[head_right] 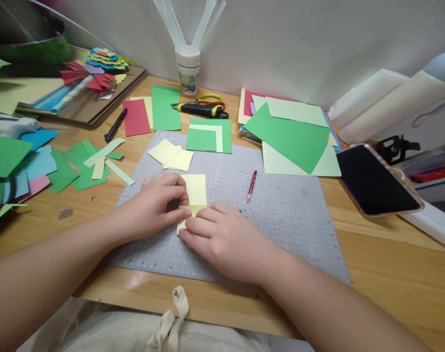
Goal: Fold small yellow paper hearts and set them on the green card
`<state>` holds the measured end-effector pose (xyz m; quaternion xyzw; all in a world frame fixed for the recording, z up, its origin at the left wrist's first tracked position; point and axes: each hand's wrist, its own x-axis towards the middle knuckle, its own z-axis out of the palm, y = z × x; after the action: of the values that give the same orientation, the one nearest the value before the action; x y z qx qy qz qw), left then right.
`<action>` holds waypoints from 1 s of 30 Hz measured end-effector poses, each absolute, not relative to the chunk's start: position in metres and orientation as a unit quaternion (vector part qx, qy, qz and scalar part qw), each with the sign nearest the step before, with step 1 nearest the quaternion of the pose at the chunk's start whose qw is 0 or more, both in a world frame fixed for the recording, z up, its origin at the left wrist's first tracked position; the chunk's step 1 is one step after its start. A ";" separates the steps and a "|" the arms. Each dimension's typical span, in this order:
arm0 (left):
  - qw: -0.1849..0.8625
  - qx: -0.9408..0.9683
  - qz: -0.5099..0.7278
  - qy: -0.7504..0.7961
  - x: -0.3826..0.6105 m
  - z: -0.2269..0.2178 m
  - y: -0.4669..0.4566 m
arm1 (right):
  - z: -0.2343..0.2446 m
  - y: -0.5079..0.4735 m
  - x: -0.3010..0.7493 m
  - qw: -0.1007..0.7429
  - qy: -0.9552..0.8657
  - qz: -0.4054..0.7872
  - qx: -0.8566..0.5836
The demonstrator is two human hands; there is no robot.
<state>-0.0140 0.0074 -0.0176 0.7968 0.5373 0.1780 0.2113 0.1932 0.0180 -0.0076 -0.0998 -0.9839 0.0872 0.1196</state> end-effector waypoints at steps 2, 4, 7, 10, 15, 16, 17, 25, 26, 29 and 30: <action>0.216 0.793 0.181 0.540 -0.014 -0.017 0.007 | -0.009 0.019 0.193 0.102 -0.987 0.083 -0.093; 0.226 0.788 0.182 0.543 -0.014 -0.016 0.007 | -0.009 0.019 0.194 0.093 -0.988 0.081 -0.091; 0.239 0.779 0.185 0.549 -0.015 -0.015 0.008 | -0.009 0.019 0.194 0.090 -0.988 0.085 -0.093; 0.242 0.780 0.188 0.546 -0.017 -0.015 0.011 | -0.007 0.018 0.194 0.086 -0.988 0.092 -0.093; 0.247 0.784 0.192 0.535 -0.018 -0.016 0.013 | -0.006 0.018 0.194 0.079 -0.988 0.098 -0.088; 0.248 0.784 0.192 0.535 -0.018 -0.016 0.013 | -0.007 0.018 0.194 0.077 -0.988 0.099 -0.089; 0.249 0.784 0.191 0.536 -0.018 -0.016 0.013 | -0.007 0.018 0.194 0.076 -0.988 0.100 -0.091; 0.266 0.793 0.189 0.514 -0.023 -0.014 0.017 | -0.006 0.017 0.192 0.069 -0.986 0.106 -0.109; 0.267 0.796 0.190 0.510 -0.024 -0.014 0.018 | -0.006 0.017 0.192 0.071 -0.986 0.106 -0.111; 0.262 0.801 0.195 0.501 -0.025 -0.015 0.021 | -0.006 0.016 0.193 0.080 -0.986 0.099 -0.107; 0.259 0.802 0.197 0.500 -0.026 -0.016 0.021 | -0.006 0.015 0.193 0.082 -0.986 0.097 -0.105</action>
<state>-0.0255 0.0213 -0.0158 0.8025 0.4998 0.1974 0.2593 0.1934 0.0155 -0.0060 -0.1049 -0.9864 0.0969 0.0819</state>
